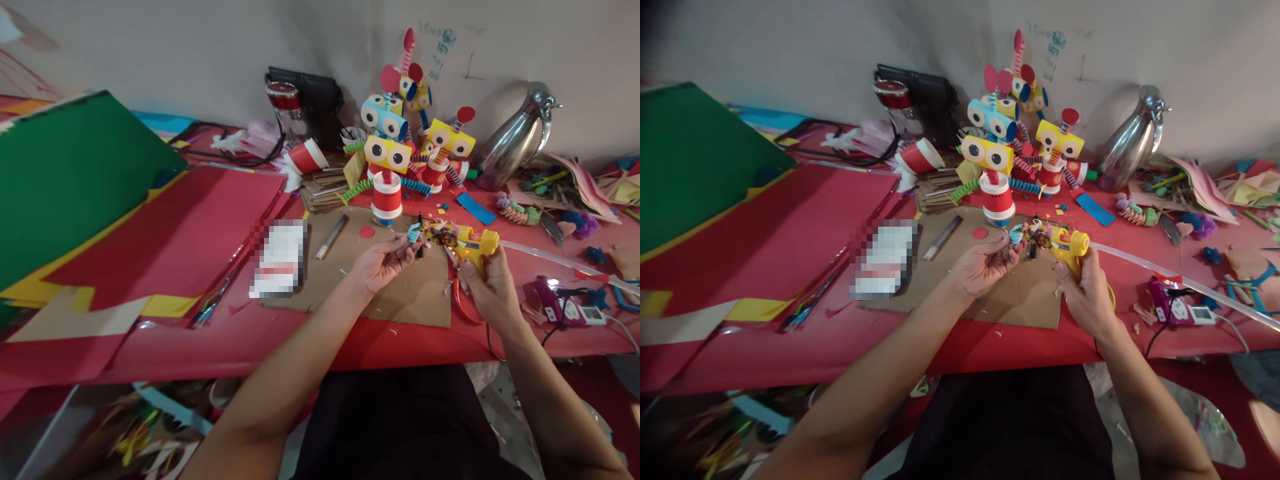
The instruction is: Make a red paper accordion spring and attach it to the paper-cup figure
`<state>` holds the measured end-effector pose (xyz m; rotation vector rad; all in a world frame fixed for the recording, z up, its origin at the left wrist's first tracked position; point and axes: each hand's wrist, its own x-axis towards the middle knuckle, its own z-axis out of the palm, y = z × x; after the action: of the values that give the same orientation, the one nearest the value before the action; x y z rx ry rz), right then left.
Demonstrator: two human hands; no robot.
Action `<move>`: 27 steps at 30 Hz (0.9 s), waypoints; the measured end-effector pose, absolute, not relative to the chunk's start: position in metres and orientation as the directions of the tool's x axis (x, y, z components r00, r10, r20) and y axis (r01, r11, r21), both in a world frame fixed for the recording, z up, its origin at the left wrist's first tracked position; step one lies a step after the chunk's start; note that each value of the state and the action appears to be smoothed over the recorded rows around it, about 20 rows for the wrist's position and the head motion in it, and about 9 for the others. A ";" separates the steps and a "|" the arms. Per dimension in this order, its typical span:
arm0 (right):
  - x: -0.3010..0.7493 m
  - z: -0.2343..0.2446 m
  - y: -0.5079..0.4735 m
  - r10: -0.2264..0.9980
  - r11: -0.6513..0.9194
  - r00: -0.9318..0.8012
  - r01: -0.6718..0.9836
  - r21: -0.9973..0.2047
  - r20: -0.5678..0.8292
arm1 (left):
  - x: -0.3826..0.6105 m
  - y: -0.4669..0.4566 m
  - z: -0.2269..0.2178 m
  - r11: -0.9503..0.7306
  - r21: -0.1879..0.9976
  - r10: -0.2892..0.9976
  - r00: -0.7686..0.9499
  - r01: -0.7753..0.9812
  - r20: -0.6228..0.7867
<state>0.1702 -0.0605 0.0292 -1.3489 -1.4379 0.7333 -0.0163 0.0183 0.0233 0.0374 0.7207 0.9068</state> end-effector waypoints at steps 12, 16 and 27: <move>0.234 0.021 -0.014 0.927 -0.178 0.366 0.219 -0.959 -0.088 | -0.019 0.019 0.026 0.608 0.347 0.759 0.395 -0.714 -0.518; 0.261 0.011 -0.004 0.865 -0.367 0.490 0.470 -0.803 -0.108 | -0.021 0.022 0.027 0.564 0.421 0.802 0.350 -0.711 -0.484; 0.206 0.007 -0.064 0.823 0.159 0.131 0.881 -0.446 0.552 | -0.065 0.004 0.040 0.086 0.983 0.994 -0.058 -0.162 -0.097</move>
<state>0.2056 -0.0639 0.0073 -1.6506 -1.6783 -0.0952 -0.0648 0.0039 0.0396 0.9923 1.1798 1.2601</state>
